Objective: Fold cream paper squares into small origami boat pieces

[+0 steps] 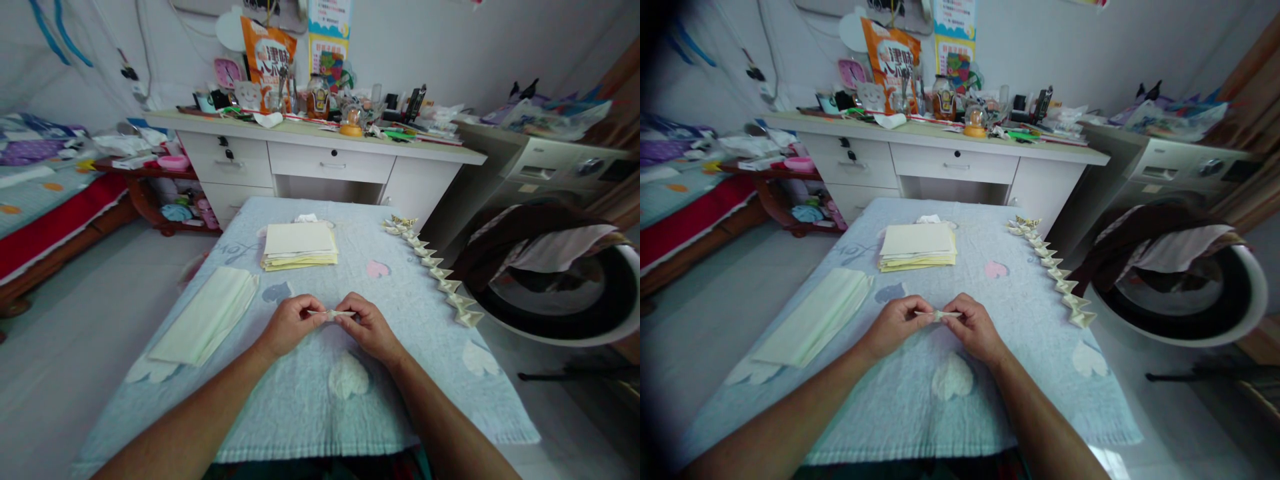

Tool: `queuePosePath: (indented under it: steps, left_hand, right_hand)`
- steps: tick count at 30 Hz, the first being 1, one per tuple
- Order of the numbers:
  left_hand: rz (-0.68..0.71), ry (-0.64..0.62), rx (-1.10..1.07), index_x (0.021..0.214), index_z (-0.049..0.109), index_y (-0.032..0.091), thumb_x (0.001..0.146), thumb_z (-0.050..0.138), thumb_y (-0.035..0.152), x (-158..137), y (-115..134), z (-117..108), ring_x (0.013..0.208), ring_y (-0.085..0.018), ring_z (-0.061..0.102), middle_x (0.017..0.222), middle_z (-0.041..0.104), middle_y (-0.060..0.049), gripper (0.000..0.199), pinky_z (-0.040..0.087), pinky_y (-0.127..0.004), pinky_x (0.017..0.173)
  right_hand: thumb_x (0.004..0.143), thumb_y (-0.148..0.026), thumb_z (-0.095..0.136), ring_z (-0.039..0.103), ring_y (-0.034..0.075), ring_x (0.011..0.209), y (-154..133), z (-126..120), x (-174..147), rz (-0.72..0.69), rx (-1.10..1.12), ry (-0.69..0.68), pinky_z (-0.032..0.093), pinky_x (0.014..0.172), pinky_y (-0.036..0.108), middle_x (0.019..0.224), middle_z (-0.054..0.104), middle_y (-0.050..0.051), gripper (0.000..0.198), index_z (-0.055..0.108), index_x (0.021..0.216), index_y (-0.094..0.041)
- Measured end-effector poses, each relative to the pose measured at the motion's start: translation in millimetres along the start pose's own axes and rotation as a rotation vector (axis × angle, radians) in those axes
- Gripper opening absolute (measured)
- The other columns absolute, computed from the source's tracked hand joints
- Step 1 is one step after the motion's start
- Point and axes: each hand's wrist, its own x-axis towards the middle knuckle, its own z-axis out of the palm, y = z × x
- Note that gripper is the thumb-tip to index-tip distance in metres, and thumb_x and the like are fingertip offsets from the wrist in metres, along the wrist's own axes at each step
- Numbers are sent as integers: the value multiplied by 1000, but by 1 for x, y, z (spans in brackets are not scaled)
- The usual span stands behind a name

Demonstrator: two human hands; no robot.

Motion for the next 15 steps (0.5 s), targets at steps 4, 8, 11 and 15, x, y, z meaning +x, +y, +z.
queuePosePath:
  steps: [4, 8, 11, 15]
  left_hand:
    - [42, 23, 66, 72, 67, 15, 78, 65, 30, 0, 1, 1, 65, -13, 57, 69, 65, -1, 16, 41, -22, 61]
    - [86, 36, 128, 70, 66, 15, 78, 65, 24, 0, 5, 3, 65, -12, 57, 69, 64, -1, 13, 41, -22, 61]
    - [110, 69, 175, 68, 65, 16, 78, 64, 24, 0, 6, 4, 64, -12, 56, 68, 63, -1, 13, 41, -22, 60]
    - [146, 38, 202, 75, 66, 17, 78, 64, 24, -1, 4, 5, 68, -13, 57, 73, 64, -1, 8, 42, -21, 61]
  right_hand:
    - [86, -37, 62, 54, 14, 75, -3, 1, 0, 7, -2, -7, 40, 68, 25, 80, 56, 1, 18, 66, 89, -19]
    - [89, -36, 58, 55, 14, 76, -3, 2, 1, -8, -1, -28, 41, 70, 26, 77, 57, 2, 20, 68, 85, -19]
    - [89, -36, 58, 55, 14, 75, -3, 3, 2, -29, -18, -5, 41, 70, 27, 75, 57, 2, 21, 68, 83, -19]
    - [89, -35, 57, 55, 15, 76, -3, 2, 1, -56, -56, 5, 42, 71, 28, 76, 59, 3, 20, 68, 83, -20]
